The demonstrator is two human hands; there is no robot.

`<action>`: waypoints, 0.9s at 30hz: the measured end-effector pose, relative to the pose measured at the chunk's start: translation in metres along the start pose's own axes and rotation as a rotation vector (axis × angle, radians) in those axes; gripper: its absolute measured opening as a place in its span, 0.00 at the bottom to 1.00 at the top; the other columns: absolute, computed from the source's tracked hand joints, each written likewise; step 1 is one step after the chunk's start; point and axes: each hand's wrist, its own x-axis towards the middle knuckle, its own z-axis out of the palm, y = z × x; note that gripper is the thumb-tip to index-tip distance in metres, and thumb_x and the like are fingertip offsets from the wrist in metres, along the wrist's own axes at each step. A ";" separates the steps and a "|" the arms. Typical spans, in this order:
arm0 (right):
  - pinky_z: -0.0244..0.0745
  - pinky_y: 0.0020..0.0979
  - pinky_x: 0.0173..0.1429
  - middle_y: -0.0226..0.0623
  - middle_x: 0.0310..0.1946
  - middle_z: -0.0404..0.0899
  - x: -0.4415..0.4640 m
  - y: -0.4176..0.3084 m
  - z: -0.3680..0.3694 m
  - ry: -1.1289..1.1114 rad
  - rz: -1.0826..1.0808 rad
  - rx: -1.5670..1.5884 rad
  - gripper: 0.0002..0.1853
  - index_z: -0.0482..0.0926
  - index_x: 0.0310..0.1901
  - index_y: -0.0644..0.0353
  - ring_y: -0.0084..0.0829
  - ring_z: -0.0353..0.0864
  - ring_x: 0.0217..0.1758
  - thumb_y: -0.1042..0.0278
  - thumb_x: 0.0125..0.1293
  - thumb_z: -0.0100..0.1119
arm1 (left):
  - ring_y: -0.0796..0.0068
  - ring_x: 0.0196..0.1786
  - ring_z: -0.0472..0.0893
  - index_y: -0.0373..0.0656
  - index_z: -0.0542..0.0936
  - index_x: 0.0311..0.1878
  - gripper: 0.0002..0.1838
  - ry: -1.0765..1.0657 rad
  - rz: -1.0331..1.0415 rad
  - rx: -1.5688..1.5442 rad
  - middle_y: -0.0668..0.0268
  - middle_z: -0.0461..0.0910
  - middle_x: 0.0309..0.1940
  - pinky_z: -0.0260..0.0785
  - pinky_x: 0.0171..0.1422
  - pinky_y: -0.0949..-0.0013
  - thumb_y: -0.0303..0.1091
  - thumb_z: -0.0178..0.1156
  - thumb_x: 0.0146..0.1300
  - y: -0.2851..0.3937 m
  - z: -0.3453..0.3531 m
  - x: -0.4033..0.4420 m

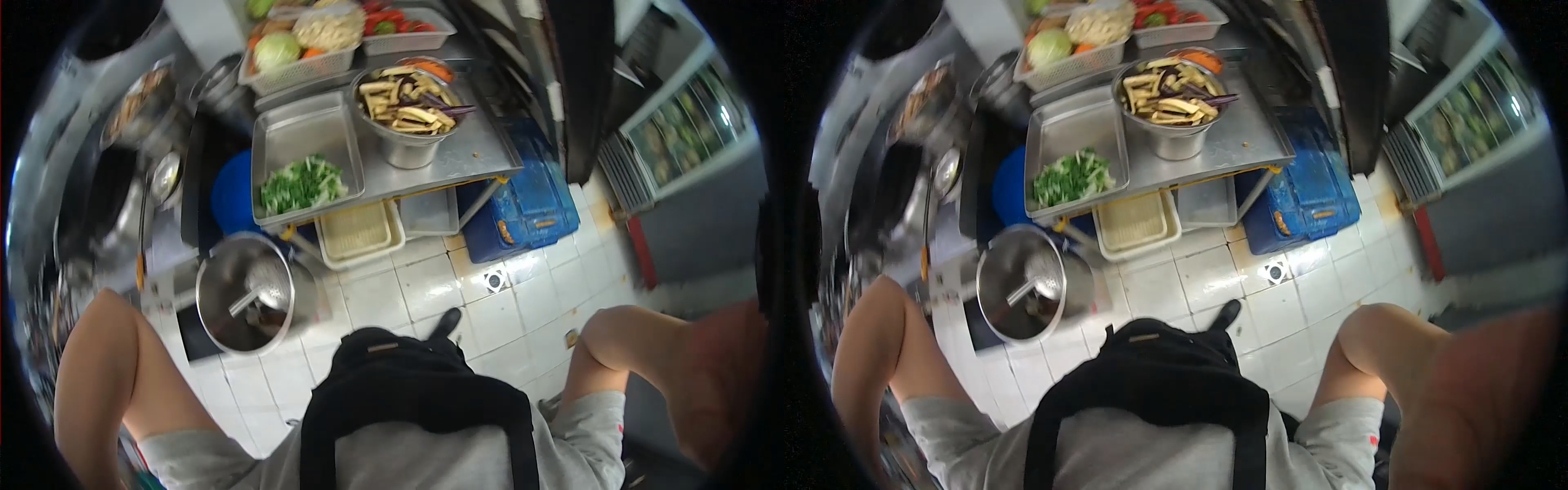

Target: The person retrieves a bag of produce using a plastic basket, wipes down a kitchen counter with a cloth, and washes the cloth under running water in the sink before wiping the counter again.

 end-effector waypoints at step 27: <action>0.71 0.25 0.30 0.36 0.29 0.76 -0.365 -0.073 0.599 -1.601 0.900 1.244 0.17 0.70 0.46 0.65 0.25 0.75 0.25 0.72 0.53 0.52 | 0.55 0.51 0.69 0.40 0.68 0.51 0.26 -0.199 -2.773 -0.107 0.52 0.70 0.47 0.62 0.54 0.61 0.45 0.55 0.51 0.413 0.400 -0.324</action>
